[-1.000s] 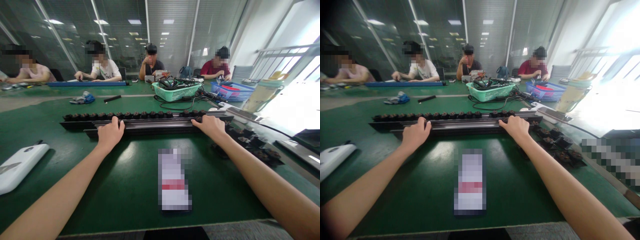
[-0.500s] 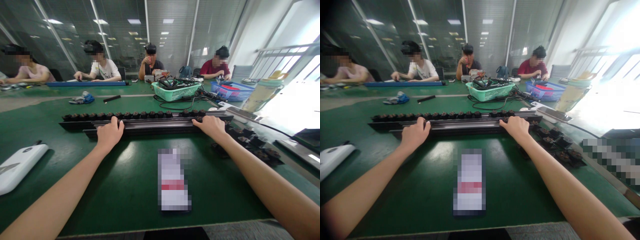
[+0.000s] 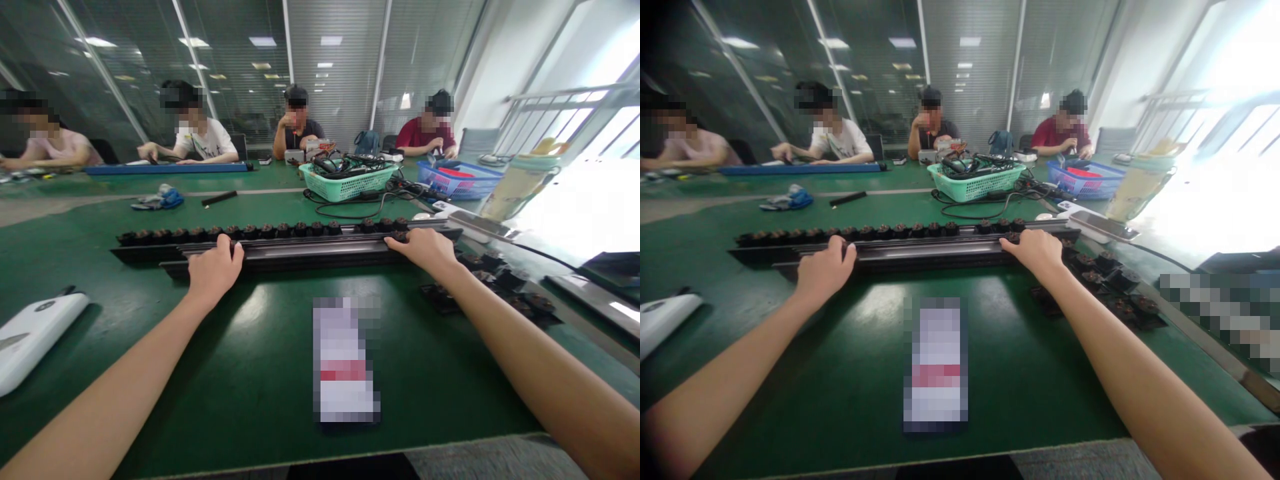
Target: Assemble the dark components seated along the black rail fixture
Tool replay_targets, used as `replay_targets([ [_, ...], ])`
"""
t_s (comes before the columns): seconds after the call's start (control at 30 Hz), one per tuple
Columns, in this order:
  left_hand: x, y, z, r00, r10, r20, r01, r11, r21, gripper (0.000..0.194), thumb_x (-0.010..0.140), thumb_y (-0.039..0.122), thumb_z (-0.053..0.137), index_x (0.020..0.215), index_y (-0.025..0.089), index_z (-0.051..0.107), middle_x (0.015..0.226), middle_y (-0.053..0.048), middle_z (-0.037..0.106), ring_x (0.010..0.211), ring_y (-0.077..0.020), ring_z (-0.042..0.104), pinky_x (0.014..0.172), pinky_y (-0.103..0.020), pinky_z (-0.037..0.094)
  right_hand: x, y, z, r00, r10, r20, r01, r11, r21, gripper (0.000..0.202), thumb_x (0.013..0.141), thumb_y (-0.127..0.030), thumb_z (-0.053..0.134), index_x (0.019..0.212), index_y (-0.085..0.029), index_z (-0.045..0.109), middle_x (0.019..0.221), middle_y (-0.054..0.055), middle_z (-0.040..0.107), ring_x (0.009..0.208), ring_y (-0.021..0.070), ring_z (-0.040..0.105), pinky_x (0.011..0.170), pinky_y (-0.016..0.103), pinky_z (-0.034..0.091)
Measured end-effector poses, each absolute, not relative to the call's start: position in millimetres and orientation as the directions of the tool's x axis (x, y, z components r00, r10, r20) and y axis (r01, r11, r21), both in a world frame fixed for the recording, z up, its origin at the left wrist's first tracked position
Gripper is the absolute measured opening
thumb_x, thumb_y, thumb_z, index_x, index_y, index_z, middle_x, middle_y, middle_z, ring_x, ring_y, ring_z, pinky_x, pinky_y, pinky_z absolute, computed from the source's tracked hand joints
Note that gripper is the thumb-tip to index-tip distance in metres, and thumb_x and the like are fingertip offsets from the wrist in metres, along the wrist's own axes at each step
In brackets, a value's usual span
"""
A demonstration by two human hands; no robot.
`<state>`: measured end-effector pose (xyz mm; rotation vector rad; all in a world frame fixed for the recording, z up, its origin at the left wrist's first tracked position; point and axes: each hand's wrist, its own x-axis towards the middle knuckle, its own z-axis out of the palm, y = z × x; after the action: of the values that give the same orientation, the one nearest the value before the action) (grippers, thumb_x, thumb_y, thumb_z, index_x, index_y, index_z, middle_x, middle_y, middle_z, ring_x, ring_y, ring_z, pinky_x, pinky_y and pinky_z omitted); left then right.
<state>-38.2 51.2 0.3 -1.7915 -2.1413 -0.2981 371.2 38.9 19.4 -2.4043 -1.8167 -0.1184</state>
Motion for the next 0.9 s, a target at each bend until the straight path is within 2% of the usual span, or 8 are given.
replay_targets([
  [0.33,-36.9,50.1,2.2,-0.160,0.914,0.372,0.980,0.191,-0.048,0.063,0.099,0.048,0.018,0.130,0.010,0.057,0.094,-0.021,0.076,0.093,-0.0376,0.072,0.088,-0.045,0.046,375.7,39.2,17.4,0.265,0.953,0.145,0.964,-0.258,-0.070,0.066,0.094,-0.071,0.041,0.108,-0.016,0.077,0.111,0.019,0.075,0.106,0.0365,0.069,0.084,0.044,0.053],
  [0.9,-37.7,49.1,1.2,-0.158,0.913,0.377,0.983,0.181,-0.027,0.066,0.098,0.051,0.018,0.132,0.009,0.057,0.096,-0.021,0.076,0.095,-0.0378,0.071,0.088,-0.045,0.045,367.1,34.6,22.9,0.326,0.937,0.127,0.945,-0.321,-0.060,0.069,0.095,-0.068,0.043,0.109,-0.009,0.078,0.108,0.024,0.074,0.107,0.0370,0.070,0.087,0.044,0.053],
])
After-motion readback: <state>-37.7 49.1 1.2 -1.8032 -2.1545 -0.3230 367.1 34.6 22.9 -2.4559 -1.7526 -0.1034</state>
